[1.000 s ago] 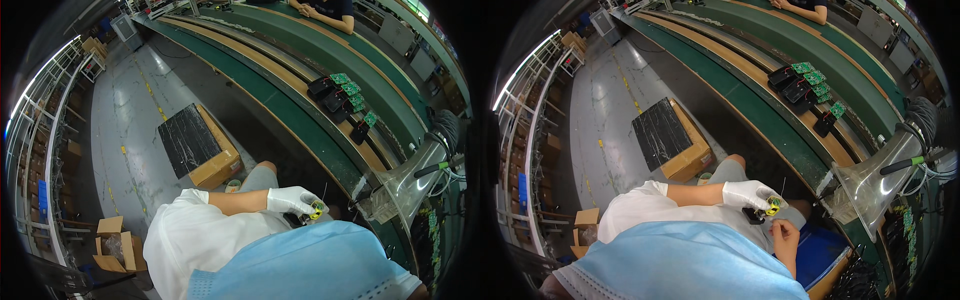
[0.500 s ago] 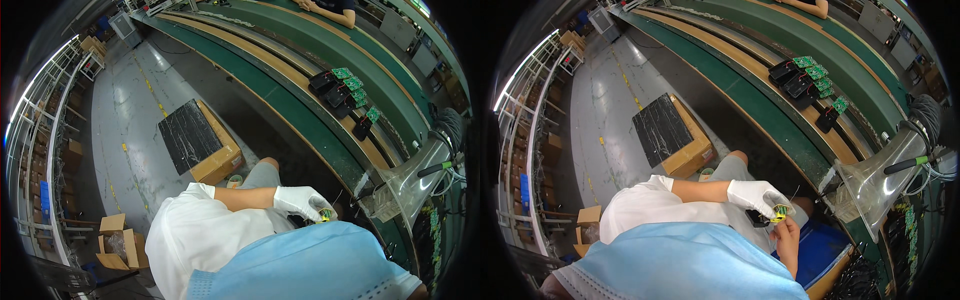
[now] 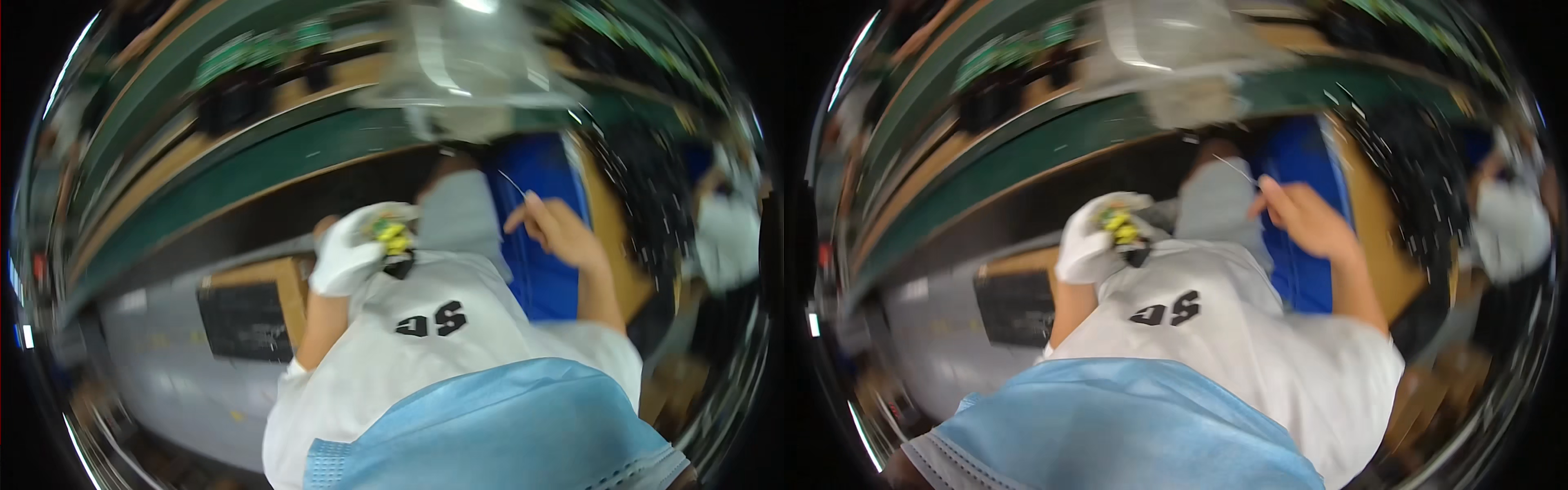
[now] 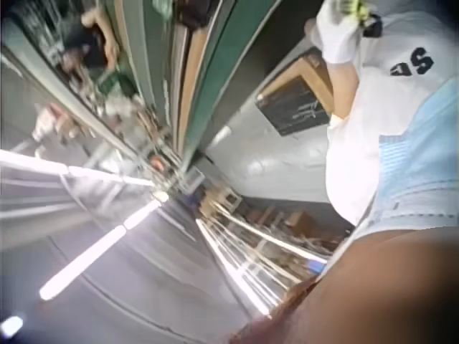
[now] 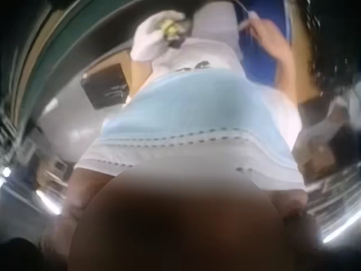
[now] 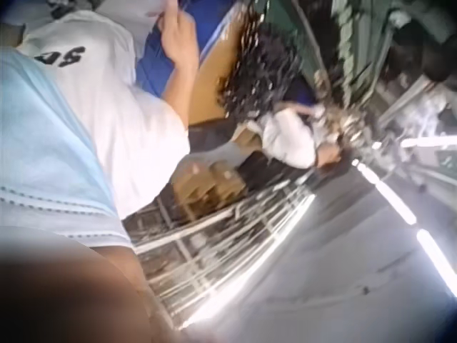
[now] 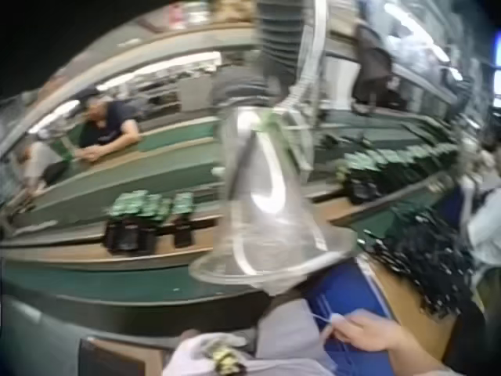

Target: Assembling and inspecting small electronic components on an assembly line and then packaging them.

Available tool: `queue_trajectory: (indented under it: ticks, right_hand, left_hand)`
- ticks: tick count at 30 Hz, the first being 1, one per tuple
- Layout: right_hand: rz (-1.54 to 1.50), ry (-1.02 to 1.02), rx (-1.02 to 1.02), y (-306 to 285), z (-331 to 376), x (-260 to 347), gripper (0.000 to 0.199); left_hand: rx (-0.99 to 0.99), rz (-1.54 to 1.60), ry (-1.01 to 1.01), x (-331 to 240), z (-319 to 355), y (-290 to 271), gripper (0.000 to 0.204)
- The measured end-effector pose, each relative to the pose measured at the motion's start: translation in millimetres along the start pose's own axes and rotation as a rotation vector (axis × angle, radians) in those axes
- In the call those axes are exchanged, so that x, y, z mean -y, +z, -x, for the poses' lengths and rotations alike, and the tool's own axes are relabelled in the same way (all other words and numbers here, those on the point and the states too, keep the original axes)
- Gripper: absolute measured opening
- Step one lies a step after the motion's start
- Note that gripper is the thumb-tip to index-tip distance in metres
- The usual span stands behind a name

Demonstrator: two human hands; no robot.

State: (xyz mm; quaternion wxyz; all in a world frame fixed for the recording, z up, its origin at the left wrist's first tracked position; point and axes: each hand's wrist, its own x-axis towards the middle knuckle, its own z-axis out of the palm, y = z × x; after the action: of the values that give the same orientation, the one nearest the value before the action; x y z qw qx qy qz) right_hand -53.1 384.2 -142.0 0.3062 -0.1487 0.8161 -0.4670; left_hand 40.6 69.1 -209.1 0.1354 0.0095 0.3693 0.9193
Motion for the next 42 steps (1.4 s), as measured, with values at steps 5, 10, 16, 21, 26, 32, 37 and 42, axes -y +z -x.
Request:
queue_trajectory:
  ticks: [5,10,16,21,26,32,37,42]
  right_hand:
    - [-0.027,0.141,-0.543,-83.1,59.7,3.1,0.070]
    - [-0.094,0.158,-0.851,-179.3,81.7,-13.6,0.073]
    - [0.816,0.224,-0.786,-239.8,16.8,-37.5,0.057]
    - [1.285,0.370,-0.724,-242.6,-40.2,-59.3,0.046]
    - [1.264,0.312,-0.808,-280.5,-46.8,-109.6,0.035]
    - [0.457,0.259,-0.981,-260.8,-17.7,-33.6,0.029]
    - [0.085,-0.140,-1.182,-295.7,12.5,-47.5,0.024]
    - [-0.101,-0.478,-1.451,-274.1,21.7,-20.3,0.021]
  left_hand:
    - [-0.011,-0.076,0.022,12.9,-5.6,-2.7,0.065]
    - [-0.064,-0.258,-0.074,13.9,-17.0,11.9,0.068]
    - [-0.177,-0.316,-0.038,24.2,-22.3,-6.9,0.064]
    - [-0.265,-0.238,-0.001,29.6,-8.6,-23.5,0.061]
    - [-0.343,-0.247,0.008,29.2,-4.0,-33.9,0.059]
    - [-0.325,-0.237,-0.011,30.9,-4.7,-41.1,0.056]
    - [-0.304,-0.214,-0.031,31.8,-13.0,-36.4,0.053]
    - [-0.293,-0.246,-0.047,34.5,-20.0,-34.3,0.053]
